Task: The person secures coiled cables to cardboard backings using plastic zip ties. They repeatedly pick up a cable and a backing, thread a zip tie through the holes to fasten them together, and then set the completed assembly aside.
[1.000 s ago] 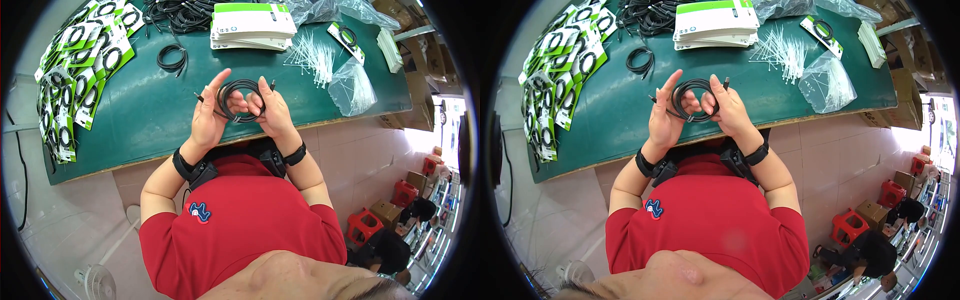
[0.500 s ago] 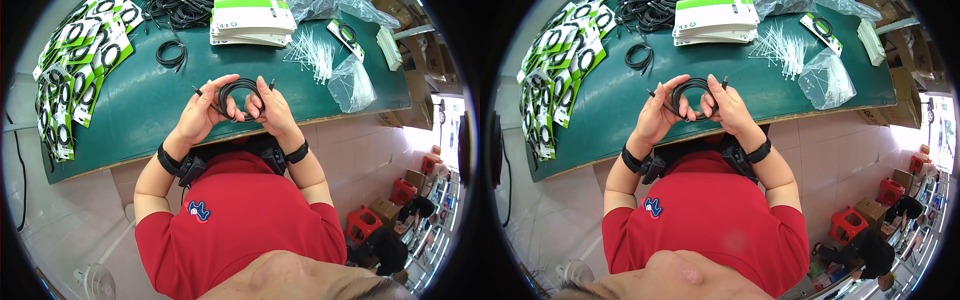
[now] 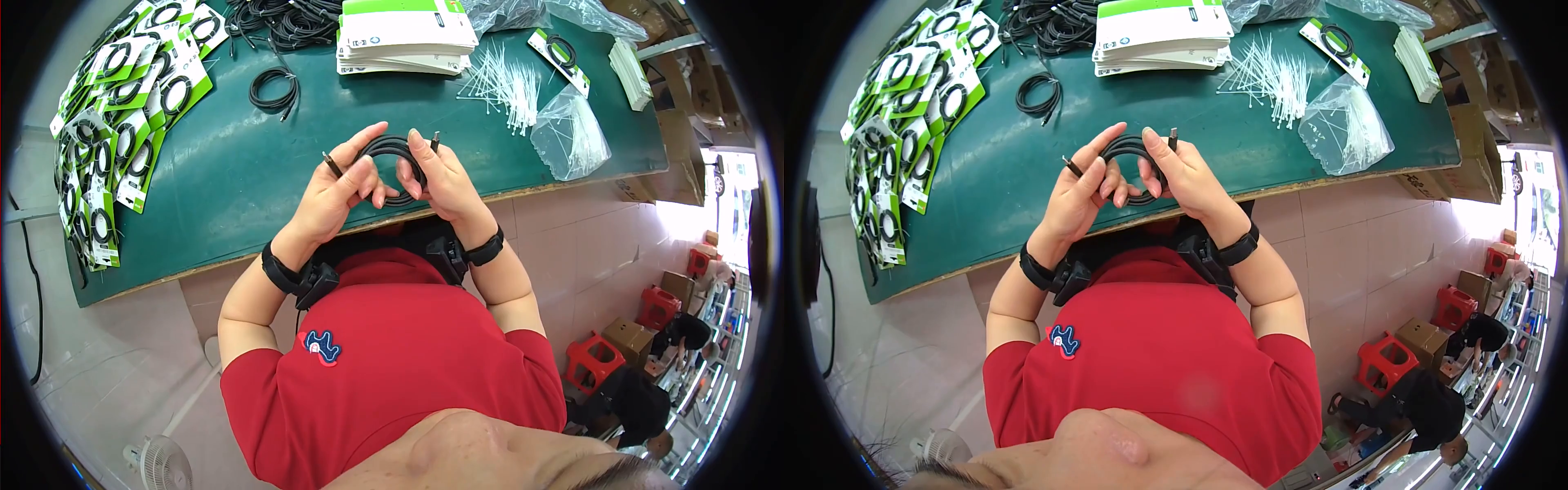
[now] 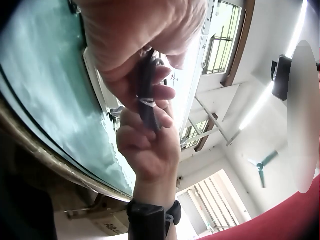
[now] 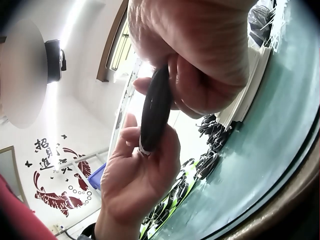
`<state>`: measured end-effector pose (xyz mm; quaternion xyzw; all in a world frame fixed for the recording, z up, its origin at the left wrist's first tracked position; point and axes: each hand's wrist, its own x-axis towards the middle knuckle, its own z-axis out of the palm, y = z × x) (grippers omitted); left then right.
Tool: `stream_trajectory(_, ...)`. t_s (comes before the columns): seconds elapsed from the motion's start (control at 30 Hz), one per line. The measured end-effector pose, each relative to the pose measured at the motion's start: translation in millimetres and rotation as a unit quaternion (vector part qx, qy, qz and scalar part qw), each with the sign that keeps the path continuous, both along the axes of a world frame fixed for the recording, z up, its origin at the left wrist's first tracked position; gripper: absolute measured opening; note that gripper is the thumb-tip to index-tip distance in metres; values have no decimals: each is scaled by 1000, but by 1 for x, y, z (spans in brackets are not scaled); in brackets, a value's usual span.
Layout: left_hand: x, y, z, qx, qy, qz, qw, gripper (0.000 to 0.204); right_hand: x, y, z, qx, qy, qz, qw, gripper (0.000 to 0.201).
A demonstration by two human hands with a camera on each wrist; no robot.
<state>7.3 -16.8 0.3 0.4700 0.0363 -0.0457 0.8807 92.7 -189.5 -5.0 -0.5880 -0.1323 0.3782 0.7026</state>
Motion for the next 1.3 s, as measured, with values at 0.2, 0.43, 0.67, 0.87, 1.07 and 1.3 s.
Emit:
stream_trajectory(0.2, 3, 0, -13, 13, -53, 42, 998, 45, -2, 1, 5, 47, 44, 0, 998, 56)
stream_trajectory(0.43, 4, -3, -15, 28, -92, 82, 992, 43, -6, 4, 9, 105, -32, -72, 991, 40)
stream_trajectory(0.67, 3, -5, -10, 40, -68, 89, 993, 42, -1, 0, -1, 87, -70, -52, 992, 38)
stream_trajectory(0.87, 13, 2, -14, 11, -40, 129, 991, 43, 0, 4, -5, 138, 40, -77, 987, 44)
stream_trajectory(1.07, 13, -1, -12, -1, -4, 158, 987, 45, 5, 0, -10, 46, -63, -109, 991, 53)
stream_trajectory(1.3, 10, 0, -11, 40, -11, 124, 991, 44, 7, -2, -9, 40, -68, -87, 993, 55)
